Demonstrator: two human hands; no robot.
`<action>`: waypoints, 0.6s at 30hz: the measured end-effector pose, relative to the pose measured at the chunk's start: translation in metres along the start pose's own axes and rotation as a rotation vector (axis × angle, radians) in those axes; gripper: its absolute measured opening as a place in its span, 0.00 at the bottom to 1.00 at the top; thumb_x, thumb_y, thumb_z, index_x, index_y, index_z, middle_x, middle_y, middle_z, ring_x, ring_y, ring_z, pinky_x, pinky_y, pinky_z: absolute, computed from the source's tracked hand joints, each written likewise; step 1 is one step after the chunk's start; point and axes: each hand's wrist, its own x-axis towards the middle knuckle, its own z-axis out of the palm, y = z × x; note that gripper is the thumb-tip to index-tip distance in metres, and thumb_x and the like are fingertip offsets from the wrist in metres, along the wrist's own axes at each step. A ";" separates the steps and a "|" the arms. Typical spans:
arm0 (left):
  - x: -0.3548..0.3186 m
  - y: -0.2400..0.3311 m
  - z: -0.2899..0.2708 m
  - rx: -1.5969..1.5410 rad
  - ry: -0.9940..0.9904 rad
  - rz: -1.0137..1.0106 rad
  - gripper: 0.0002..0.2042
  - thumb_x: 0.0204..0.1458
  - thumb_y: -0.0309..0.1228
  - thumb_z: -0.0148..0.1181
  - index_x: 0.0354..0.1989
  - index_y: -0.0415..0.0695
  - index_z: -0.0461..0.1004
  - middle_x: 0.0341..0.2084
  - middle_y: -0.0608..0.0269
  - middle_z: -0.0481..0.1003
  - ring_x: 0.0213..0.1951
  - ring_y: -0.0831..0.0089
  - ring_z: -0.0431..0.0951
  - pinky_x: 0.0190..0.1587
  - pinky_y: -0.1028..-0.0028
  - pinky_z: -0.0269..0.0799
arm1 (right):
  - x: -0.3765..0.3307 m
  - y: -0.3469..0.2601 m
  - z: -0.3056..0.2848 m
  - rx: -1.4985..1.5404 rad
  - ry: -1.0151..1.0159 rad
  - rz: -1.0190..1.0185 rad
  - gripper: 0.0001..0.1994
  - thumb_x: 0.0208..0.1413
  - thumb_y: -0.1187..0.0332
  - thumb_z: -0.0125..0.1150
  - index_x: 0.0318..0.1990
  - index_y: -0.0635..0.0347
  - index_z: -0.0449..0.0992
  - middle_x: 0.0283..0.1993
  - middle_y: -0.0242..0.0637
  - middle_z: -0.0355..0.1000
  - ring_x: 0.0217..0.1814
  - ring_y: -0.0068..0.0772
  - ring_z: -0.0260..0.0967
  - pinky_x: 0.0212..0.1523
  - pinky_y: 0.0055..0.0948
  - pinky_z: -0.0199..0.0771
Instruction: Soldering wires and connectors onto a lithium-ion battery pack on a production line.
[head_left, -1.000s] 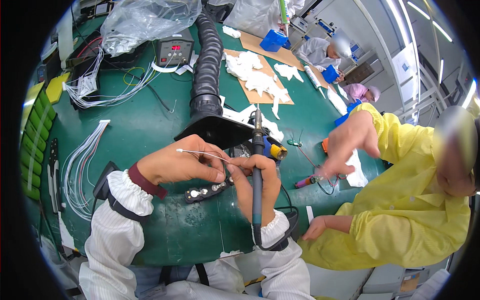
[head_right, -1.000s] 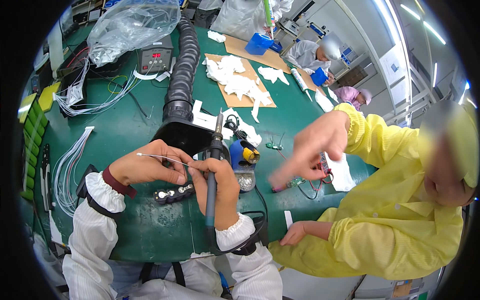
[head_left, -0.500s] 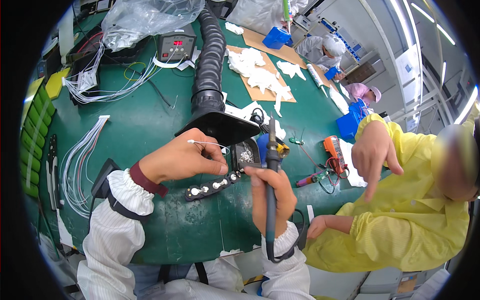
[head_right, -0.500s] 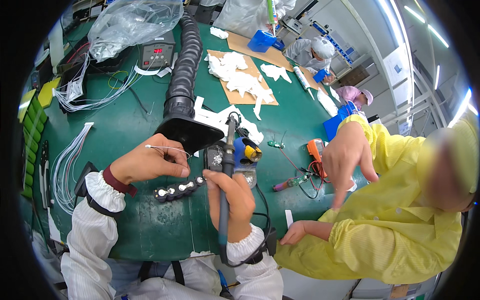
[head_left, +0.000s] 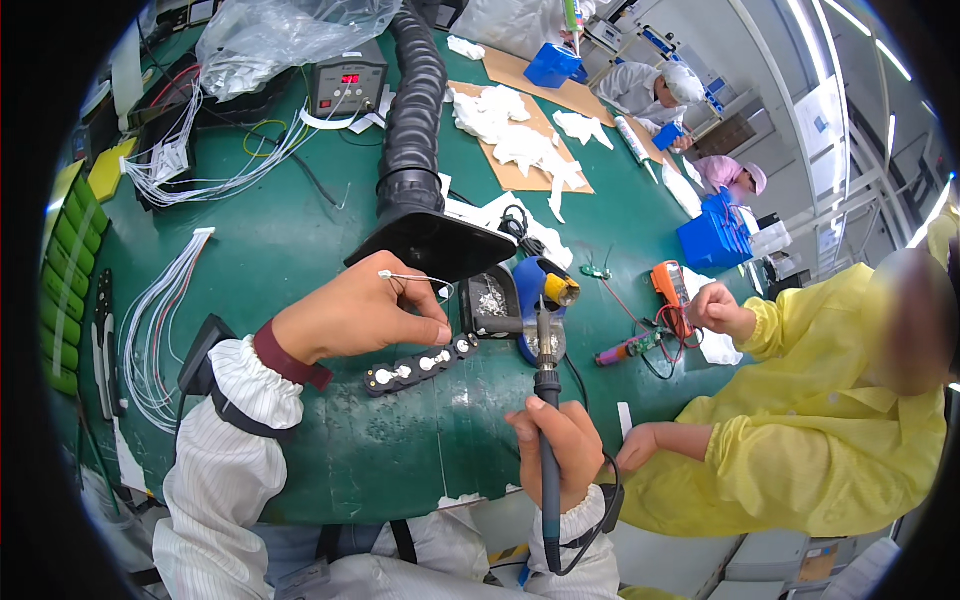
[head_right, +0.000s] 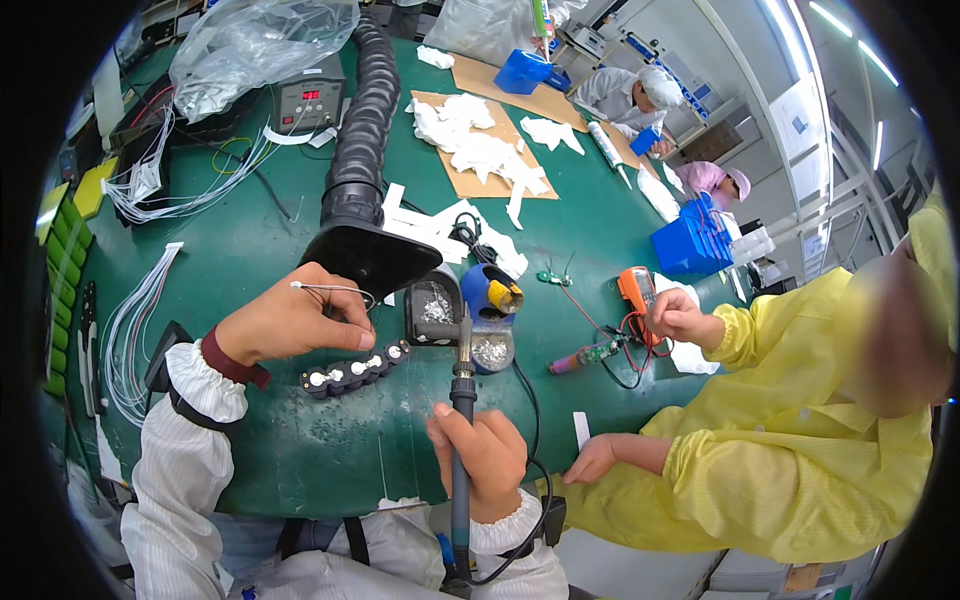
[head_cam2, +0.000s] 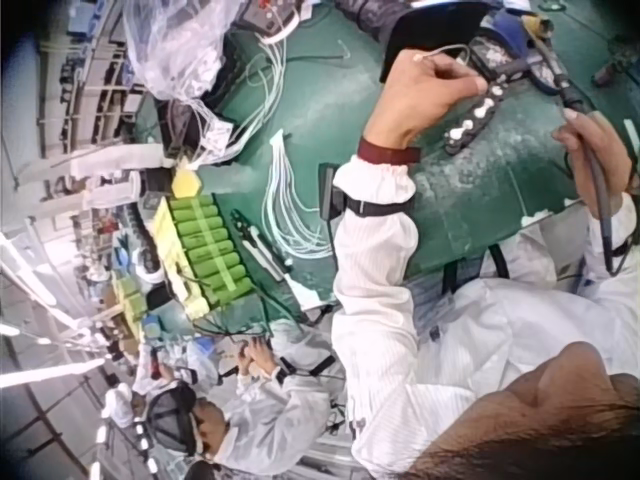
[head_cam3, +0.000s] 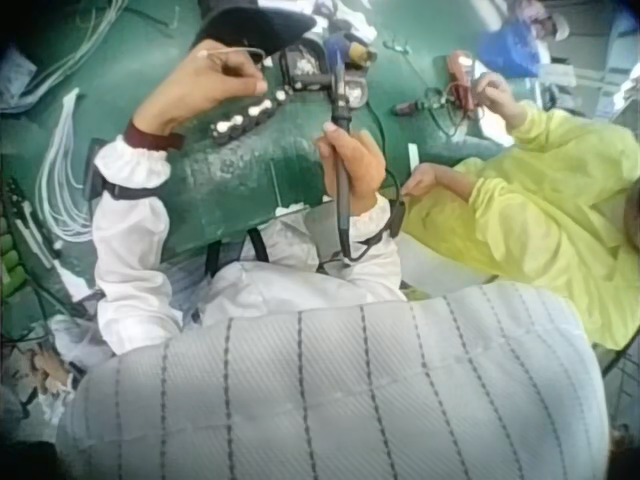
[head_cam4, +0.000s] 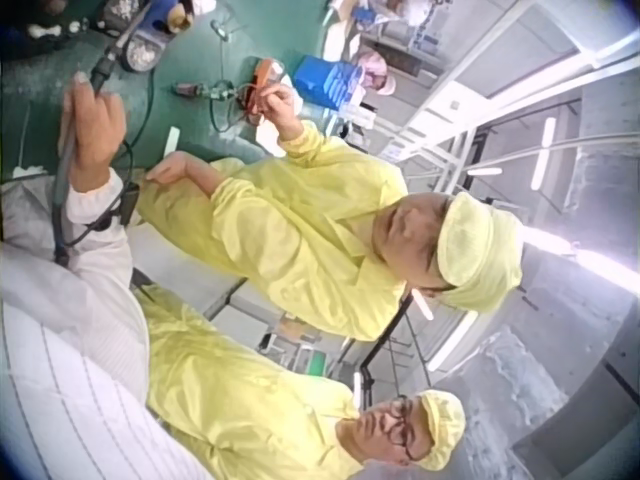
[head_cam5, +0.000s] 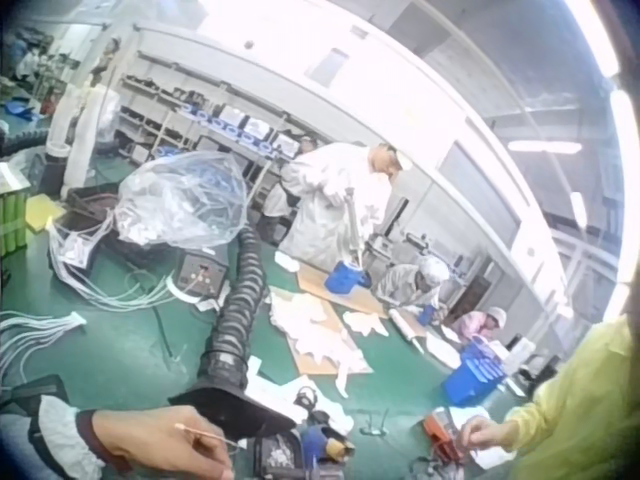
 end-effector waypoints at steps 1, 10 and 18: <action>0.000 0.000 0.001 -0.001 -0.006 -0.008 0.07 0.47 0.29 0.71 0.28 0.37 0.83 0.24 0.65 0.77 0.30 0.77 0.74 0.36 0.75 0.68 | -0.001 0.000 -0.001 0.010 0.006 0.010 0.14 0.57 0.83 0.60 0.51 0.66 0.74 0.26 0.38 0.71 0.26 0.30 0.71 0.29 0.27 0.75; -0.003 0.007 0.014 0.521 0.139 0.434 0.06 0.43 0.31 0.72 0.27 0.45 0.83 0.22 0.63 0.70 0.30 0.63 0.69 0.33 0.66 0.65 | -0.022 -0.004 0.005 0.031 0.047 0.063 0.15 0.56 0.82 0.61 0.51 0.63 0.73 0.30 0.40 0.77 0.27 0.33 0.72 0.30 0.27 0.74; -0.045 0.007 0.053 1.191 0.321 0.858 0.04 0.41 0.29 0.68 0.26 0.46 0.80 0.21 0.71 0.61 0.26 0.72 0.65 0.28 0.70 0.57 | -0.034 0.006 0.011 0.047 0.083 0.041 0.15 0.57 0.77 0.64 0.52 0.59 0.72 0.35 0.38 0.81 0.28 0.35 0.70 0.30 0.29 0.71</action>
